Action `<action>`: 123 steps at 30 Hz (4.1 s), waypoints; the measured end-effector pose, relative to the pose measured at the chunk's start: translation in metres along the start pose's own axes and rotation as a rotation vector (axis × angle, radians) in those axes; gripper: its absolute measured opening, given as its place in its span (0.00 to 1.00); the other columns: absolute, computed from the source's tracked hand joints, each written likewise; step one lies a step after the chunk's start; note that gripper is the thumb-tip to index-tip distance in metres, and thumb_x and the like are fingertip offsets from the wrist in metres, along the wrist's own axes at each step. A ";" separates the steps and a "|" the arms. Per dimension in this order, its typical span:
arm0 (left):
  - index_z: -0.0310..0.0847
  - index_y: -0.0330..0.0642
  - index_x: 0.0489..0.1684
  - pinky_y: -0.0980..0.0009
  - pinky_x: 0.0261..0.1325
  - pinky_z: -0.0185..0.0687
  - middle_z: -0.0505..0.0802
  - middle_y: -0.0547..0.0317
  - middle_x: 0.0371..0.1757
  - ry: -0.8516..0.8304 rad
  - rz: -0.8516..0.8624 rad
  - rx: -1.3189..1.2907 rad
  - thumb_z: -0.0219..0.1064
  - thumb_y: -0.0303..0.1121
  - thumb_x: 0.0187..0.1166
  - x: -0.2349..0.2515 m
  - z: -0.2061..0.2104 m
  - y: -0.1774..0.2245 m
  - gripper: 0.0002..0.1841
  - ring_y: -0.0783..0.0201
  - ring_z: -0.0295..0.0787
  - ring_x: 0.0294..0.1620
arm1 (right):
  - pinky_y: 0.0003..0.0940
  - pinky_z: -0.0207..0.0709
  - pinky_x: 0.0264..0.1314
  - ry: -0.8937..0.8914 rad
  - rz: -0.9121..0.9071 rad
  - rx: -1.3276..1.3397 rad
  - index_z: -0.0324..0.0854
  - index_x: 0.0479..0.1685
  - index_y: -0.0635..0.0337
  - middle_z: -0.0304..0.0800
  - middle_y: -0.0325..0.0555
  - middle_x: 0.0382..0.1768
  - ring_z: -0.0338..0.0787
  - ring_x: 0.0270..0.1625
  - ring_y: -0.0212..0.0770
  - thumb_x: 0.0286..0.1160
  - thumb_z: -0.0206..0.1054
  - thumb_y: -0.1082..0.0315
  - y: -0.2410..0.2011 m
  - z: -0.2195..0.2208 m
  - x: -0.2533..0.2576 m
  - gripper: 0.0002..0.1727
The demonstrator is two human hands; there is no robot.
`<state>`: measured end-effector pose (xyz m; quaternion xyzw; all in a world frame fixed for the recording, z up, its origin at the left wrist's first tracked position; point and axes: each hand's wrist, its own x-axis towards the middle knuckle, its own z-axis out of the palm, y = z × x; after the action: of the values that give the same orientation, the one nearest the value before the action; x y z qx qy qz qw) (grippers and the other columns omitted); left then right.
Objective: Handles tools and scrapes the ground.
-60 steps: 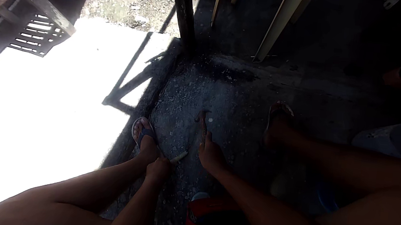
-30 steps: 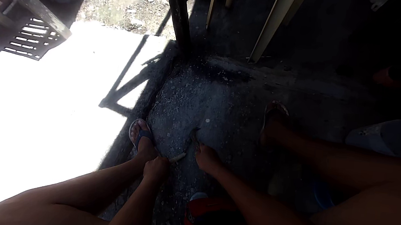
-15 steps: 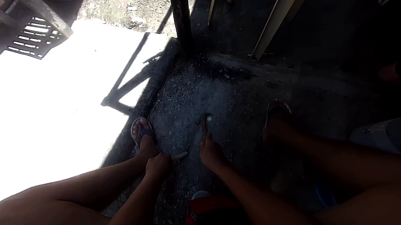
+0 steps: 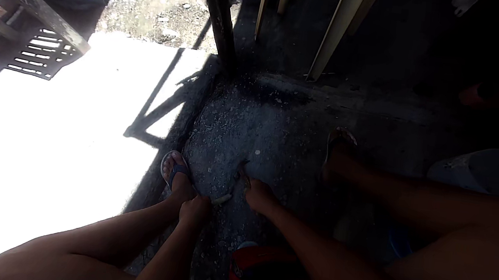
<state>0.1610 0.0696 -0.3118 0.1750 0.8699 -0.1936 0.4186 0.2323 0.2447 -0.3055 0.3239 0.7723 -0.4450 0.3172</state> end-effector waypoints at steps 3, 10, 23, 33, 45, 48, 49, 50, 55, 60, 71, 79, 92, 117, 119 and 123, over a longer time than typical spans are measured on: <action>0.84 0.42 0.63 0.35 0.65 0.81 0.90 0.45 0.69 -0.006 0.005 -0.014 0.56 0.45 0.89 -0.004 0.002 0.000 0.19 0.42 0.88 0.70 | 0.51 0.88 0.54 0.160 -0.010 0.049 0.47 0.92 0.60 0.89 0.62 0.51 0.95 0.49 0.56 0.96 0.47 0.59 -0.002 0.009 0.001 0.31; 0.84 0.44 0.63 0.36 0.64 0.82 0.90 0.46 0.69 -0.008 -0.007 -0.005 0.57 0.44 0.87 -0.003 0.000 0.002 0.18 0.43 0.88 0.70 | 0.39 0.86 0.38 0.025 0.032 0.038 0.68 0.76 0.62 0.86 0.54 0.40 0.90 0.33 0.44 0.95 0.49 0.59 0.001 0.007 -0.001 0.21; 0.84 0.44 0.64 0.35 0.65 0.81 0.89 0.45 0.70 -0.038 -0.012 -0.024 0.57 0.46 0.88 0.000 0.001 0.000 0.19 0.43 0.87 0.71 | 0.41 0.87 0.40 0.000 -0.021 -0.006 0.59 0.82 0.62 0.86 0.54 0.39 0.92 0.35 0.46 0.96 0.47 0.58 0.005 0.007 0.005 0.24; 0.85 0.43 0.62 0.34 0.64 0.82 0.90 0.44 0.69 -0.040 -0.007 -0.054 0.60 0.45 0.86 0.002 0.002 -0.003 0.19 0.41 0.88 0.70 | 0.29 0.78 0.28 -0.101 0.045 0.026 0.67 0.73 0.60 0.80 0.45 0.31 0.83 0.24 0.35 0.95 0.48 0.57 0.012 0.001 0.008 0.20; 0.83 0.43 0.64 0.35 0.65 0.81 0.89 0.45 0.70 -0.021 -0.018 -0.062 0.57 0.47 0.88 -0.003 0.001 -0.002 0.21 0.42 0.88 0.71 | 0.44 0.87 0.45 0.021 -0.018 -0.049 0.67 0.78 0.63 0.88 0.57 0.45 0.93 0.41 0.48 0.95 0.49 0.59 0.003 -0.001 0.001 0.22; 0.83 0.42 0.64 0.35 0.66 0.81 0.90 0.45 0.70 -0.039 -0.021 -0.071 0.57 0.46 0.88 -0.003 0.007 -0.004 0.20 0.43 0.87 0.71 | 0.51 0.87 0.56 0.057 -0.046 -0.085 0.50 0.90 0.62 0.89 0.62 0.51 0.95 0.52 0.56 0.96 0.47 0.60 0.003 0.007 0.001 0.29; 0.83 0.42 0.65 0.35 0.66 0.81 0.89 0.45 0.71 -0.045 -0.019 -0.074 0.57 0.46 0.88 -0.002 0.008 -0.006 0.20 0.42 0.87 0.71 | 0.46 0.87 0.49 -0.037 -0.049 -0.120 0.55 0.86 0.62 0.87 0.59 0.47 0.93 0.44 0.51 0.96 0.48 0.59 0.005 0.005 0.003 0.27; 0.83 0.42 0.66 0.34 0.66 0.81 0.89 0.45 0.71 -0.044 -0.016 -0.078 0.57 0.47 0.88 -0.002 0.008 -0.007 0.21 0.42 0.87 0.72 | 0.39 0.83 0.40 -0.128 -0.036 -0.136 0.65 0.79 0.62 0.84 0.53 0.41 0.88 0.35 0.43 0.95 0.49 0.58 0.007 0.003 0.005 0.23; 0.82 0.42 0.66 0.35 0.65 0.81 0.89 0.45 0.71 -0.038 -0.015 -0.071 0.58 0.45 0.88 -0.003 0.007 -0.005 0.20 0.42 0.87 0.71 | 0.52 0.86 0.58 0.053 -0.067 -0.044 0.59 0.86 0.64 0.89 0.62 0.52 0.94 0.52 0.55 0.95 0.48 0.60 -0.002 0.004 0.007 0.27; 0.83 0.43 0.64 0.34 0.65 0.81 0.89 0.45 0.71 -0.040 -0.013 -0.059 0.57 0.49 0.88 0.001 0.004 -0.007 0.21 0.42 0.87 0.71 | 0.29 0.76 0.27 -0.113 -0.005 -0.066 0.77 0.61 0.61 0.80 0.45 0.28 0.81 0.23 0.35 0.93 0.51 0.58 0.002 -0.003 0.012 0.17; 0.84 0.43 0.63 0.34 0.64 0.81 0.89 0.44 0.70 -0.042 -0.014 -0.074 0.58 0.47 0.87 0.002 0.000 -0.005 0.20 0.42 0.87 0.70 | 0.50 0.87 0.57 0.033 -0.047 -0.070 0.58 0.85 0.65 0.89 0.61 0.51 0.94 0.51 0.54 0.94 0.49 0.61 0.002 0.002 0.013 0.26; 0.83 0.43 0.65 0.33 0.65 0.81 0.89 0.44 0.71 -0.052 -0.018 -0.091 0.57 0.48 0.88 0.003 0.003 -0.007 0.21 0.41 0.87 0.71 | 0.43 0.87 0.46 -0.047 -0.032 -0.099 0.61 0.83 0.63 0.88 0.57 0.47 0.93 0.41 0.48 0.95 0.49 0.59 0.005 0.001 0.015 0.25; 0.82 0.42 0.67 0.33 0.66 0.80 0.88 0.43 0.72 -0.059 -0.007 -0.140 0.57 0.49 0.89 0.004 0.007 -0.011 0.22 0.40 0.86 0.72 | 0.45 0.87 0.45 -0.052 -0.015 -0.036 0.61 0.82 0.63 0.87 0.58 0.46 0.93 0.39 0.49 0.95 0.48 0.59 0.004 0.003 0.013 0.25; 0.81 0.45 0.68 0.32 0.66 0.80 0.89 0.44 0.71 -0.074 0.004 -0.123 0.57 0.51 0.88 0.011 0.008 -0.014 0.23 0.41 0.87 0.72 | 0.32 0.80 0.29 -0.069 -0.010 -0.021 0.77 0.62 0.62 0.84 0.48 0.31 0.85 0.25 0.37 0.94 0.51 0.56 0.015 -0.001 0.020 0.19; 0.81 0.44 0.68 0.33 0.65 0.81 0.89 0.44 0.70 -0.066 0.005 -0.129 0.57 0.51 0.88 0.011 0.005 -0.013 0.23 0.41 0.87 0.71 | 0.44 0.88 0.46 -0.029 -0.018 -0.023 0.65 0.80 0.64 0.88 0.58 0.47 0.94 0.40 0.48 0.95 0.48 0.59 0.007 -0.001 0.015 0.24; 0.82 0.43 0.66 0.32 0.65 0.80 0.89 0.42 0.70 -0.079 0.000 -0.120 0.58 0.51 0.88 0.010 0.008 -0.013 0.23 0.40 0.87 0.70 | 0.31 0.78 0.29 -0.131 -0.032 -0.081 0.77 0.66 0.59 0.82 0.47 0.33 0.83 0.25 0.36 0.94 0.50 0.55 0.013 -0.004 0.017 0.20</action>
<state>0.1541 0.0555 -0.3219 0.1421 0.8627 -0.1478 0.4622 0.2315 0.2566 -0.3237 0.2687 0.7723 -0.4386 0.3728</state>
